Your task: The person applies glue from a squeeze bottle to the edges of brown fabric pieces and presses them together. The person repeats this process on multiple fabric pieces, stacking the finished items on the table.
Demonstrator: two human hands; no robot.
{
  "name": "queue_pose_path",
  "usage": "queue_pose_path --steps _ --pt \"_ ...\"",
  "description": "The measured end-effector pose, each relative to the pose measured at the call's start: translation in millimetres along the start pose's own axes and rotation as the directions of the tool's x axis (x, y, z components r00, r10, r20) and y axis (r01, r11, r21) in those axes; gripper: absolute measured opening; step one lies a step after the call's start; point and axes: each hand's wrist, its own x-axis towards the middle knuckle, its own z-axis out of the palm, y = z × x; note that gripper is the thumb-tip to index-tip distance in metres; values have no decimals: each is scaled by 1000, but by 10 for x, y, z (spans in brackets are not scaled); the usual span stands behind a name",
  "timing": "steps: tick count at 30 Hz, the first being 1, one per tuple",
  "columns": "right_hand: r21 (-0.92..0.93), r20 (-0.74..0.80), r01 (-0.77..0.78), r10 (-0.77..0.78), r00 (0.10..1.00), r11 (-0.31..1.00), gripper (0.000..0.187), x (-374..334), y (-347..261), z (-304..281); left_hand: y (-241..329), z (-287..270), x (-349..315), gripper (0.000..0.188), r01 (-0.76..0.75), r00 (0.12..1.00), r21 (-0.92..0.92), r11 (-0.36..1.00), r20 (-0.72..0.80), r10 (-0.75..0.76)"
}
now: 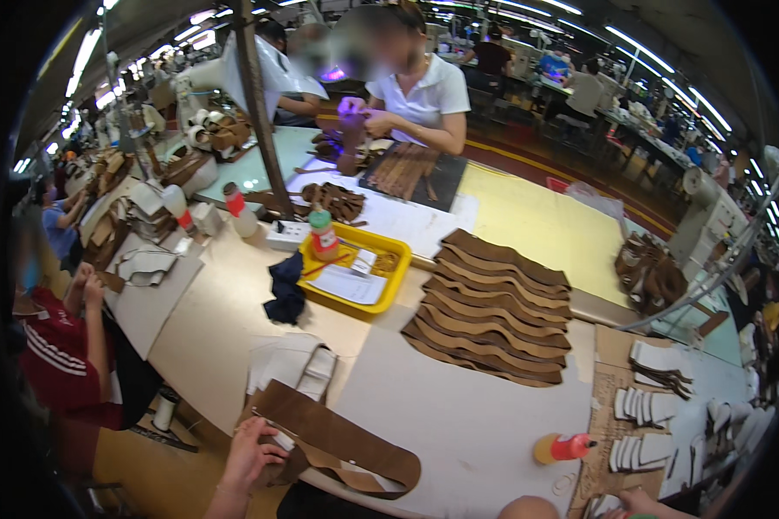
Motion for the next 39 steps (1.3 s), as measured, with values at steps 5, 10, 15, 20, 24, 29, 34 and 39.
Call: queue_pose_path --steps 5,10,15,20,24,29,34,39 --pt "143 431 -601 497 753 786 27 -516 -417 746 -54 -42 66 35 -29 999 -72 997 -27 27" --pt "-437 694 -859 707 -135 265 44 -1337 -672 808 27 112 -26 29 -51 995 -53 997 -87 46" --pt "42 389 -886 825 -411 -461 57 -1758 -794 7 4 99 124 24 -188 982 77 979 44 185" --pt "969 168 -81 866 -471 -233 75 -2102 -1293 -29 -56 121 296 27 -318 948 173 932 74 310" --pt "924 -41 321 889 -456 207 86 -2072 -1233 -106 -93 7 98 30 -144 981 55 988 141 135" --pt "751 -133 486 823 -552 447 71 -2276 -1069 -154 -206 246 -172 35 164 977 -145 976 158 -141" --pt "658 -52 531 736 -675 534 53 -2311 -1061 -238 -130 349 -150 29 145 983 -247 958 149 -111" --pt "977 -62 92 672 -738 191 52 -2060 -941 4 -105 339 -26 26 166 981 -339 926 148 -121"
